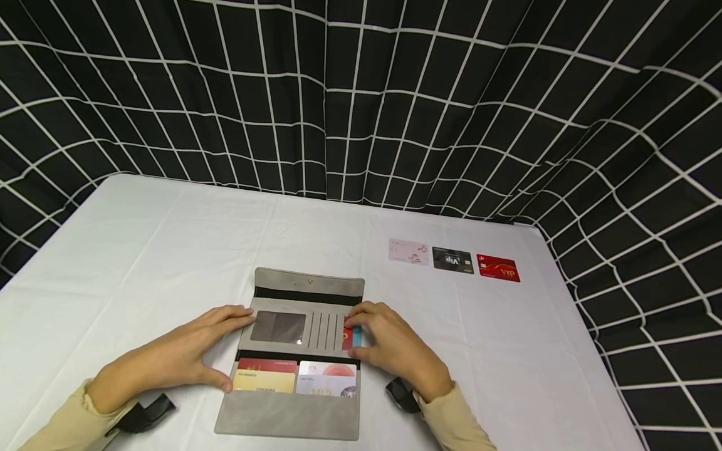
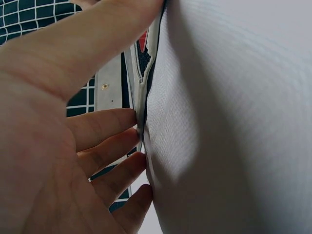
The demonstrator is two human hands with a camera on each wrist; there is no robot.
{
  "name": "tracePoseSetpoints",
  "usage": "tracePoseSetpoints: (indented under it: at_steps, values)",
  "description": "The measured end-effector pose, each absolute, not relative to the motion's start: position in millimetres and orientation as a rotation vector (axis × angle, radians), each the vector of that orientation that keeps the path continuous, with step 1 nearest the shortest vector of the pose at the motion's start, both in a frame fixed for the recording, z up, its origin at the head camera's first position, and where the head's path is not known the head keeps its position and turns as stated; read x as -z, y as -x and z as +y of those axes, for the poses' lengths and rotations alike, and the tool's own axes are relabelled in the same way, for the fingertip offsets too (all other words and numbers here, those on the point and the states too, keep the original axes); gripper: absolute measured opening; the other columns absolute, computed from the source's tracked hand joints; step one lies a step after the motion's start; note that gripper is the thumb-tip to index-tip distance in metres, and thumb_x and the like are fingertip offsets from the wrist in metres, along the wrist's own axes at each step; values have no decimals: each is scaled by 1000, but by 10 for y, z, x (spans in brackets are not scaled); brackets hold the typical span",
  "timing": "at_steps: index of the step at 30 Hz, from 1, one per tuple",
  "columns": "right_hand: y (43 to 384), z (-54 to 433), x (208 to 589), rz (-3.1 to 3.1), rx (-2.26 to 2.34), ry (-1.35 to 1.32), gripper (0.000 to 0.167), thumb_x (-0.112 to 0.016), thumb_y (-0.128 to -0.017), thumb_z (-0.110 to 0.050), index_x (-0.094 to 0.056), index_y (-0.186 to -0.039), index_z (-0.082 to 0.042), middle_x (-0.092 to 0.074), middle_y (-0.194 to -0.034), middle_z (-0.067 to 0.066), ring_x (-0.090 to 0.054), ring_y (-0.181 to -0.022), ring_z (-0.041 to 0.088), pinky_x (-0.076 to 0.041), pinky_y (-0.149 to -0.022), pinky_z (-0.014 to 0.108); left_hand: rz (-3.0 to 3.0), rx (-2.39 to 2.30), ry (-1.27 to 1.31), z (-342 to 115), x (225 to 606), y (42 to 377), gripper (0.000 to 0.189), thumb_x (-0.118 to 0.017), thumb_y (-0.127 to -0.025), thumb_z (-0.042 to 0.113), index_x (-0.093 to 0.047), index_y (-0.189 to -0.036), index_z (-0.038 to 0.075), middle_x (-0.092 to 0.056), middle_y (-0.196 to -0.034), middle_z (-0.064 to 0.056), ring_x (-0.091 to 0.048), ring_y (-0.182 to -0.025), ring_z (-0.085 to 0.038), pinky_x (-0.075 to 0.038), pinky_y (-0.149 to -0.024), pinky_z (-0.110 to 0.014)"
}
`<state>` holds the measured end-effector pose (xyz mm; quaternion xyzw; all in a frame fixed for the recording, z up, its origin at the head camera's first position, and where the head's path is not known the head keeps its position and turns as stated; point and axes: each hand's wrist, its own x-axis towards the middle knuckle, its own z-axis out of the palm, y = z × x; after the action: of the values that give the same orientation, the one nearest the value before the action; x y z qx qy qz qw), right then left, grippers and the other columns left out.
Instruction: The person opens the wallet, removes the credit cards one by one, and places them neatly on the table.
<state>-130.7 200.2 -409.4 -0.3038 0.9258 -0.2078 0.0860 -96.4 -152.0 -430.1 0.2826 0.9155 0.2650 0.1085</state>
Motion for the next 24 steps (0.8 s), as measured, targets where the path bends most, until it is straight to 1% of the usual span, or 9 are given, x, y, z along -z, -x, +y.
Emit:
tracePoseSetpoints:
  at_steps: [6, 13, 16, 21, 24]
  values:
    - [1319, 1990, 4107, 2774, 638, 913, 34, -84, -75, -19, -75, -105, -7, -66, -115, -1, -60, -111, 19, -51, -98, 41, 2690, -783, -832, -1520, 4304, 963, 107, -80, -62, 61, -46, -147, 4, -43, -151, -8, -44, -138, -31, -41, -112, -52]
    - [1327, 1975, 4118, 2799, 643, 909, 37, -85, -71, -20, -74, -104, -7, -66, -111, -3, -61, -107, 16, -53, -96, 39, 2690, -783, -839, -1523, 4294, 963, 107, -80, -63, 61, -46, -147, 4, -43, -151, -7, -45, -138, -30, -41, -111, -52]
    - [1325, 1973, 4117, 2808, 636, 900, 40, -85, -70, -20, -74, -106, -7, -67, -111, -2, -62, -107, 16, -53, -97, 38, 2688, -786, -837, -1523, 4291, 962, 107, -79, -63, 62, -46, -147, 4, -43, -151, -7, -45, -138, -31, -41, -111, -53]
    - [1325, 1988, 4107, 2808, 634, 856, 48, -86, -70, -21, -71, -113, -6, -68, -116, 1, -62, -110, 19, -52, -99, 42, 2691, -781, -841, -1521, 4296, 964, 108, -78, -63, 63, -46, -147, 4, -43, -151, -8, -45, -138, -31, -42, -111, -53]
    - [1338, 2017, 4110, 2790, 651, 848, 50, -84, -70, -20, -70, -116, -6, -67, -116, 1, -62, -107, 16, -53, -97, 41, 2691, -781, -845, -1521, 4297, 965, 108, -78, -63, 64, -46, -147, 4, -43, -150, -8, -46, -137, -31, -42, -111, -53]
